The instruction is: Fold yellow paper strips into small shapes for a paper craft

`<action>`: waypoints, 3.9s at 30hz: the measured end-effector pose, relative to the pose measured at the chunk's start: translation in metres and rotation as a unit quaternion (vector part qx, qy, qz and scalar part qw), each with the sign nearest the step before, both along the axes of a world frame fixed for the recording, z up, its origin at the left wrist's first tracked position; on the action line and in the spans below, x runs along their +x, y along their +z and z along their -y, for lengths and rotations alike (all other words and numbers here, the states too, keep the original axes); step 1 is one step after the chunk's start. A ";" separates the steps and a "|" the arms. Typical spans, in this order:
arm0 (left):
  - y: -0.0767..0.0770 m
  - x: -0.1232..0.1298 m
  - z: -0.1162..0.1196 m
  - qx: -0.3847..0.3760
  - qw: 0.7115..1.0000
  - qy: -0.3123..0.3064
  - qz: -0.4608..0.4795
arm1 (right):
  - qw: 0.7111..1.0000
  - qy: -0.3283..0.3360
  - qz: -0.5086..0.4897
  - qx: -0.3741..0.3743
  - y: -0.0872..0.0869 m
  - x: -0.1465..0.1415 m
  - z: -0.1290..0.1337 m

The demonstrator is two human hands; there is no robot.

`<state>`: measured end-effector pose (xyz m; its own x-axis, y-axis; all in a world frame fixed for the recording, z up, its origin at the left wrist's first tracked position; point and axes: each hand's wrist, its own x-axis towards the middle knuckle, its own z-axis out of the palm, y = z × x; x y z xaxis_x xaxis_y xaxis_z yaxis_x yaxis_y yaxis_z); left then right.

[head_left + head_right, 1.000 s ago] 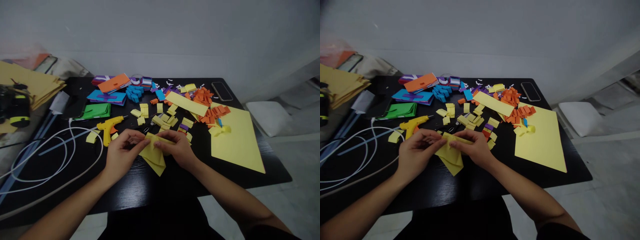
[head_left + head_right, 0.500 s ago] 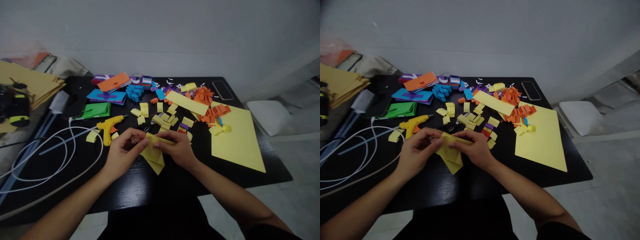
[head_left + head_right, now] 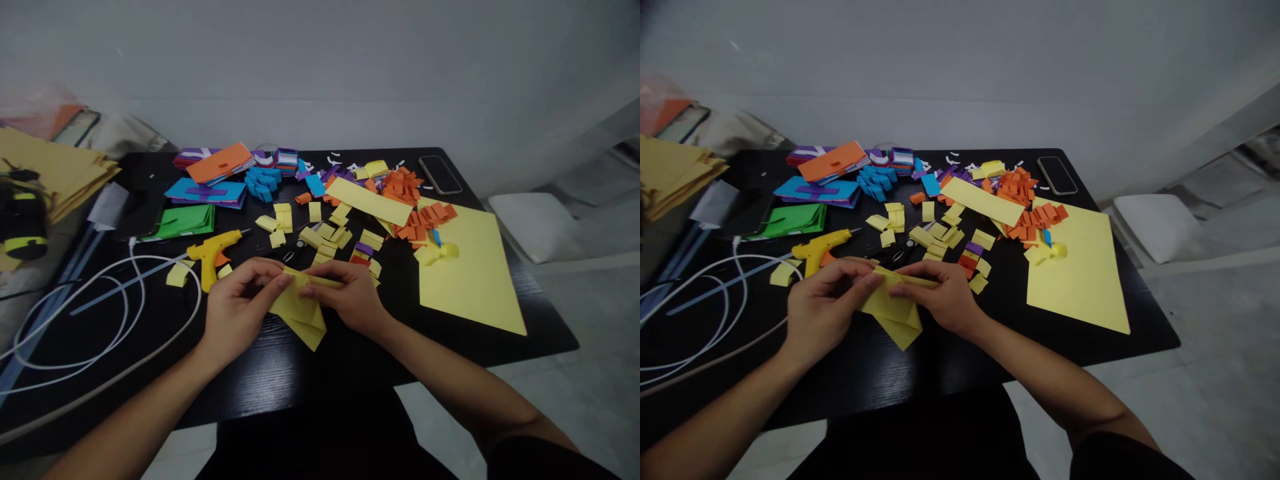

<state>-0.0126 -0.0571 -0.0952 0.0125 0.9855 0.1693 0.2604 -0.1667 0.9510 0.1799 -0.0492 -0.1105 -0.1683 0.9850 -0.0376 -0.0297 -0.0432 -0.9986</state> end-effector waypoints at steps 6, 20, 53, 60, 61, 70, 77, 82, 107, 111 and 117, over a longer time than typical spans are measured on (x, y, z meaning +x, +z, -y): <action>0.006 -0.007 -0.008 -0.043 0.998 -0.044 0.018 | 0.991 0.042 -0.097 -0.076 0.000 0.001 -0.003; -0.003 -0.008 -0.015 -0.036 0.997 -0.062 0.016 | 0.945 -0.004 0.178 0.275 0.001 0.004 0.004; -0.012 -0.004 0.000 0.095 0.975 -0.067 -0.190 | 0.945 -0.062 0.218 0.235 -0.004 -0.002 0.000; -0.010 -0.015 -0.014 -0.072 0.989 -0.128 -0.037 | 0.982 0.002 0.149 0.112 0.002 0.015 -0.012; -0.011 -0.017 -0.017 -0.096 0.986 -0.137 -0.005 | 0.983 0.006 0.137 0.124 0.004 0.017 -0.014; -0.005 -0.018 -0.024 -0.143 0.973 -0.176 0.034 | 0.991 0.133 0.013 -0.010 -0.006 0.007 -0.012; -0.003 -0.029 -0.027 -0.164 0.963 -0.212 0.029 | 0.996 0.054 0.047 0.056 -0.007 0.009 -0.013; -0.001 -0.033 -0.030 -0.157 0.962 -0.223 0.030 | 0.997 0.073 0.032 0.018 -0.005 0.010 -0.013; 0.011 -0.036 -0.032 -0.143 0.952 -0.269 0.028 | 0.984 0.164 -0.054 -0.043 0.005 0.016 -0.014; 0.011 -0.037 -0.032 -0.122 0.957 -0.263 0.000 | 0.978 0.201 -0.062 -0.002 0.003 0.018 -0.013; 0.010 -0.037 -0.032 -0.087 0.954 -0.280 -0.068 | 0.962 0.250 0.018 0.108 0.013 0.022 -0.011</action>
